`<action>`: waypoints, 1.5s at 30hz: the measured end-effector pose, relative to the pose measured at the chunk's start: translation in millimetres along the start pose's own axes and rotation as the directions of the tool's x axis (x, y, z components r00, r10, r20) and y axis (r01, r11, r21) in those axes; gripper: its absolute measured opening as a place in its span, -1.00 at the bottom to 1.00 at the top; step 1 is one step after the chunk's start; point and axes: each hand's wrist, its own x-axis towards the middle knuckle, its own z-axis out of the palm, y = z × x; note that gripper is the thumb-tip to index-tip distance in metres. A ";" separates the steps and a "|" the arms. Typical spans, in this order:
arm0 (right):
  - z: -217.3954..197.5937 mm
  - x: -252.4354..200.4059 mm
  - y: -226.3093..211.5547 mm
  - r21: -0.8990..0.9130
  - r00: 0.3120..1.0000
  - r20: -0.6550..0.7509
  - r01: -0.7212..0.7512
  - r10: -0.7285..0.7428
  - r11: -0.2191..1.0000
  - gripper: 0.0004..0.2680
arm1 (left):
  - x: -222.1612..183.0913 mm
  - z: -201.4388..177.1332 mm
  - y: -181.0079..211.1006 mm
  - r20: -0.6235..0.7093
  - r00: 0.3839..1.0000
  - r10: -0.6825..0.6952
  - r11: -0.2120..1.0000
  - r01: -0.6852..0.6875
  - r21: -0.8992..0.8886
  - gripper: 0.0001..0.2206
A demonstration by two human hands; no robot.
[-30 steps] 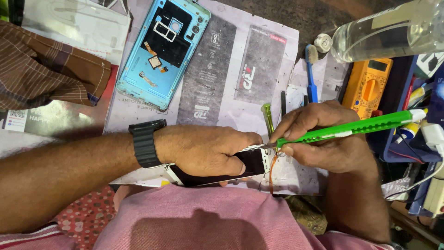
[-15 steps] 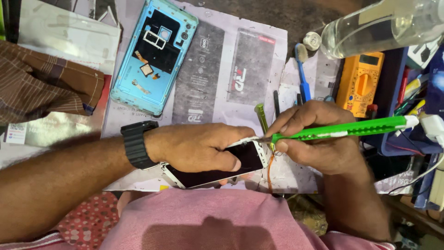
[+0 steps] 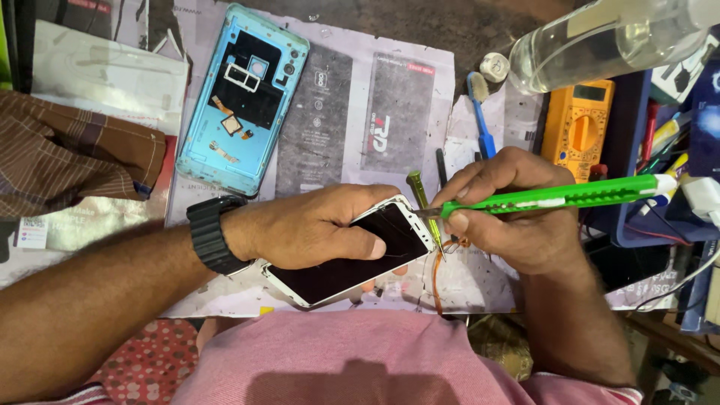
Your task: The person uses a green utility knife and a blue plastic card to pry open the back cover of a white smartphone. They then use tweezers to carefully remove the battery from the device's internal chassis.
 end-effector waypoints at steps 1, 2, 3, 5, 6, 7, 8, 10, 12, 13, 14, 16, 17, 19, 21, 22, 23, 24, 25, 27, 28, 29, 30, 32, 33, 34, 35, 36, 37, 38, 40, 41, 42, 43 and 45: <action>-0.1 -0.2 -0.3 0.008 1.000 -0.005 -0.005 0.005 1.000 -0.86 | -0.2 -0.5 -0.8 0.002 1.000 0.012 1.000 -0.012 -0.023 -0.73; 0.0 -0.5 -0.4 0.016 1.000 -0.009 -0.010 0.010 1.000 -0.86 | -0.2 -0.9 -1.7 0.003 1.000 0.024 0.999 -0.023 -0.047 -0.73; 0.0 -0.9 -0.5 0.025 1.000 -0.013 -0.015 0.016 1.000 -0.86 | -0.1 -1.3 -2.7 0.006 0.999 0.035 0.998 -0.035 -0.046 -0.73; 0.7 -3.1 -1.2 0.009 0.999 -0.025 -0.025 0.025 1.000 -0.85 | -0.1 -2.2 -3.9 0.013 0.998 0.058 0.997 -0.058 -0.043 -0.73; 0.7 -3.6 -1.1 0.001 0.999 -0.031 -0.030 0.030 1.000 -0.85 | -0.3 -2.9 -4.0 0.009 0.998 0.070 0.997 -0.070 -0.010 -0.73; 0.4 -3.7 -0.4 -0.002 0.999 -0.031 -0.026 0.026 1.000 -0.85 | -0.4 -3.1 -4.1 0.004 0.997 0.081 0.997 -0.081 0.020 -0.74; -0.1 -3.5 0.6 -0.005 0.999 -0.030 -0.023 0.023 1.000 -0.85 | -0.4 -3.2 -3.9 0.000 0.996 0.092 0.994 -0.092 0.051 -0.74; -0.7 -4.6 1.6 0.010 0.999 -0.034 -0.025 0.025 1.000 -0.86 | -1.3 -3.0 -3.5 0.003 0.995 0.104 0.994 -0.104 0.034 -0.72; -1.9 -4.8 1.4 0.046 0.999 -0.038 -0.031 0.032 0.998 -0.87 | -0.8 -2.7 -2.3 0.007 0.993 0.115 0.993 -0.115 -0.009 -0.70; -1.9 -5.2 1.1 0.048 0.999 -0.042 -0.029 0.031 0.998 -0.87 | 0.1 -2.4 -1.7 0.010 0.993 0.119 0.992 -0.118 -0.045 -0.69; -1.2 -6.0 0.7 0.050 0.999 -0.045 -0.028 0.030 0.998 -0.86 | 0.7 -2.3 -1.2 0.013 0.992 0.123 0.989 -0.121 -0.081 -0.68; -0.8 -6.8 0.3 0.043 0.998 -0.051 -0.027 0.030 0.999 -0.86 | 0.4 -1.7 -1.1 0.010 0.992 0.129 0.989 -0.128 -0.073 -0.68; -0.7 -7.2 0.2 0.033 0.998 -0.054 -0.027 0.029 0.999 -0.86 | 0.2 -1.5 -1.2 0.009 0.991 0.132 0.989 -0.131 -0.070 -0.69; -0.8 -7.3 0.1 0.035 0.998 -0.055 -0.013 0.015 0.999 -0.86 | 0.2 -1.3 -1.1 -0.005 0.992 0.124 0.992 -0.124 -0.034 -0.69; -0.6 -7.4 0.1 0.059 0.999 -0.050 0.010 -0.008 0.998 -0.86 | 0.1 -1.6 -0.7 -0.014 0.993 0.114 0.992 -0.115 -0.055 -0.69; -0.5 -7.6 -0.1 0.064 0.998 -0.054 0.015 -0.011 0.998 -0.86 | -0.1 -1.9 -0.7 -0.016 0.994 0.108 0.990 -0.109 -0.093 -0.69; -0.6 -7.8 -0.4 0.068 0.998 -0.057 0.019 -0.015 0.997 -0.86 | -0.3 -2.1 -0.7 -0.018 0.995 0.101 0.986 -0.103 -0.132 -0.69; -0.7 -7.8 -0.7 0.073 0.998 -0.060 0.023 -0.019 0.997 -0.87 | -0.4 -1.7 -1.0 -0.014 0.993 0.114 0.984 -0.115 -0.139 -0.69; -0.7 -7.8 -0.9 0.077 0.998 -0.063 0.020 -0.015 0.997 -0.87 | 0.0 -1.6 -1.0 -0.010 0.992 0.127 0.981 -0.127 -0.145 -0.69; -0.5 -8.5 -1.6 0.086 0.998 -0.069 0.012 -0.006 0.996 -0.87 | 0.2 -1.7 -0.8 -0.009 0.990 0.143 0.980 -0.142 -0.140 -0.70; -0.9 -8.2 -1.4 0.081 0.998 -0.069 0.016 -0.010 0.997 -0.87 | 0.3 -1.7 -0.7 -0.012 0.989 0.146 0.981 -0.146 -0.129 -0.70; -1.5 -7.9 -1.2 0.077 0.998 -0.069 0.019 -0.014 0.997 -0.87 | 0.4 -1.5 -0.6 -0.016 0.989 0.149 0.982 -0.149 -0.118 -0.70; -1.9 -7.8 -1.0 0.072 0.997 -0.069 0.022 -0.017 0.997 -0.87 | 0.4 -1.9 -0.2 -0.022 0.990 0.141 0.983 -0.143 -0.113 -0.70; -2.7 -8.1 -0.9 0.058 0.997 -0.070 0.026 -0.022 0.998 -0.87 | 0.0 -3.3 0.7 -0.035 0.991 0.126 0.986 -0.129 -0.102 -0.69; -3.2 -8.1 -0.9 0.051 0.997 -0.070 0.029 -0.025 0.998 -0.87 | 0.2 -3.2 0.9 -0.040 0.992 0.121 0.987 -0.124 -0.100 -0.69; -3.2 -8.3 -0.9 0.050 0.997 -0.071 0.027 -0.023 0.998 -0.87 | 0.4 -2.8 0.8 -0.046 0.992 0.115 0.988 -0.119 -0.099 -0.68; -3.1 -9.2 -1.0 0.050 0.997 -0.073 0.024 -0.020 0.998 -0.87 | 0.6 -2.5 0.7 -0.051 0.993 0.109 0.989 -0.113 -0.097 -0.68; -3.0 -9.7 -1.0 0.049 0.997 -0.074 0.021 -0.018 0.999 -0.87 | 1.0 -2.5 0.5 -0.046 0.992 0.116 0.988 -0.120 -0.100 -0.68; -3.4 -9.6 -0.7 0.054 0.997 -0.070 0.024 -0.021 0.998 -0.87 | 1.3 -2.5 0.3 -0.042 0.992 0.123 0.987 -0.126 -0.102 -0.68; -3.9 -9.3 -0.5 0.058 0.998 -0.065 0.027 -0.024 0.998 -0.87 | 1.3 -2.5 0.2 -0.039 0.991 0.129 0.986 -0.133 -0.105 -0.68; -5.1 -9.3 -0.1 0.073 0.998 -0.056 0.035 -0.031 0.997 -0.88 | 0.9 -2.5 0.4 -0.040 0.988 0.148 0.984 -0.152 -0.093 -0.67; -5.6 -9.2 0.4 0.083 0.998 -0.052 0.040 -0.036 0.996 -0.88 | 0.7 -2.5 0.6 -0.041 0.987 0.158 0.983 -0.161 -0.088 -0.67; -5.9 -9.1 1.0 0.094 0.998 -0.048 0.045 -0.040 0.995 -0.88 | 0.7 -2.5 0.8 -0.046 0.987 0.153 0.983 -0.157 -0.092 -0.67; -6.0 -9.0 1.7 0.081 0.998 -0.044 0.057 -0.054 0.995 -0.88 | 0.7 -2.1 0.6 -0.051 0.988 0.148 0.984 -0.153 -0.097 -0.67; -6.6 -8.0 3.0 0.054 0.996 -0.038 0.085 -0.083 0.995 -0.88 | 0.8 -1.6 0.6 -0.058 0.987 0.148 0.983 -0.154 -0.105 -0.68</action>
